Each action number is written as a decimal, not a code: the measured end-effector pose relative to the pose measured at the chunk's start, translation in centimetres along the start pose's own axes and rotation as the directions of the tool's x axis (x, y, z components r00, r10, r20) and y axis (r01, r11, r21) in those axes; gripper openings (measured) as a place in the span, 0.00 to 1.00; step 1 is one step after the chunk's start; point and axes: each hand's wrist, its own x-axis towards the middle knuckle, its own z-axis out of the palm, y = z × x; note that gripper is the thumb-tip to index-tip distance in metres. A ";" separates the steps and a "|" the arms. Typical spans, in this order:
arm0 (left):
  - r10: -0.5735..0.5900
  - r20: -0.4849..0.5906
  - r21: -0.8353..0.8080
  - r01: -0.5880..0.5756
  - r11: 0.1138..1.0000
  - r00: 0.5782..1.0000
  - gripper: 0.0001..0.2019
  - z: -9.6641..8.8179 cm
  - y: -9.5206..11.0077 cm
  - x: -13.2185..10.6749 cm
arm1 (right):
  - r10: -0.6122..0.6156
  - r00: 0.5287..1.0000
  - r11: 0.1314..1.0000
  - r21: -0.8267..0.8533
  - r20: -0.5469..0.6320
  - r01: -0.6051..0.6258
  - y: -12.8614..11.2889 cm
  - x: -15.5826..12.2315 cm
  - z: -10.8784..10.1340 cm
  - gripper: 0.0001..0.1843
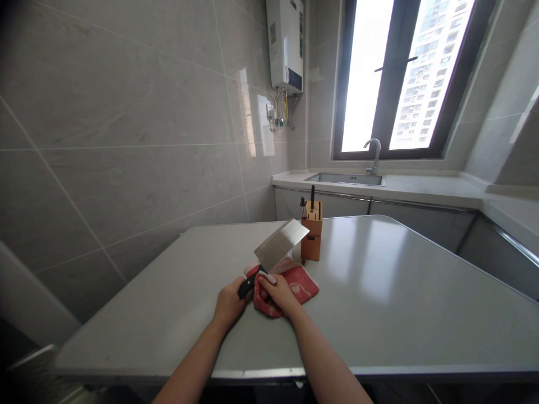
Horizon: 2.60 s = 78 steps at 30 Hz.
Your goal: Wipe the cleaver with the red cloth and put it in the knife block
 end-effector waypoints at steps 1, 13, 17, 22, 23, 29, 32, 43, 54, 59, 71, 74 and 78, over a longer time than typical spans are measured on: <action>0.003 -0.004 -0.001 -0.003 1.000 1.000 0.03 0.0 0.0 0.0 | -0.004 1.000 1.000 0.002 -0.001 0.004 0.0 0.0 0.0 0.21; 0.016 -0.018 -0.018 -0.017 1.000 1.000 0.04 0.1 0.1 -0.1 | 0.000 1.000 1.000 -0.006 -0.008 0.000 0.4 0.1 0.0 0.21; 0.013 -0.019 -0.020 -0.014 1.000 1.000 0.03 0.1 0.1 0.0 | -0.003 1.000 1.000 -0.004 -0.011 0.003 0.4 0.2 0.0 0.21; 0.012 -0.020 -0.014 -0.012 1.000 1.000 0.03 0.0 0.1 0.0 | 0.001 1.000 1.000 -0.008 -0.016 -0.001 0.3 0.2 0.0 0.20; 0.010 -0.019 -0.013 -0.010 1.000 1.000 0.03 0.0 0.1 0.0 | 0.002 1.000 1.000 -0.007 -0.015 -0.002 0.3 0.1 0.0 0.20; -0.007 -0.007 -0.014 0.006 1.000 1.000 0.03 -0.2 0.3 0.0 | 0.020 1.000 0.999 0.026 0.004 -0.020 0.1 0.0 0.0 0.20; -0.019 0.003 -0.019 0.019 1.000 1.000 0.02 -0.3 0.4 0.0 | 0.016 0.998 0.998 0.064 0.056 -0.020 0.0 -0.1 0.0 0.19; -0.037 0.032 -0.009 0.037 0.999 0.999 0.04 -0.7 0.7 -0.1 | 0.030 0.999 0.996 0.088 0.019 -0.032 0.0 -0.2 -0.1 0.18; -0.017 0.027 -0.004 0.017 1.000 0.999 0.03 -0.5 0.5 0.0 | 0.017 1.000 0.998 0.066 0.003 -0.018 -0.4 -0.3 0.0 0.16; -0.046 0.046 -0.008 0.047 0.999 0.998 0.03 -0.7 0.7 -0.1 | 0.030 0.999 0.995 0.096 0.039 -0.034 -0.2 -0.2 -0.1 0.18; -0.061 0.059 -0.019 0.062 0.998 0.996 0.03 -0.9 0.9 -0.1 | -0.026 0.999 0.999 0.026 0.026 0.026 0.6 0.1 -0.1 0.16; -0.053 0.053 -0.017 0.054 0.998 0.997 0.03 -1.0 0.9 -0.1 | -0.012 0.999 1.000 0.022 0.045 0.011 0.6 0.0 -0.1 0.16; -0.066 0.060 -0.020 0.068 0.998 0.996 0.04 -1.1 1.0 -0.1 | -0.026 0.999 1.000 -0.002 0.018 0.026 0.4 0.0 -0.1 0.16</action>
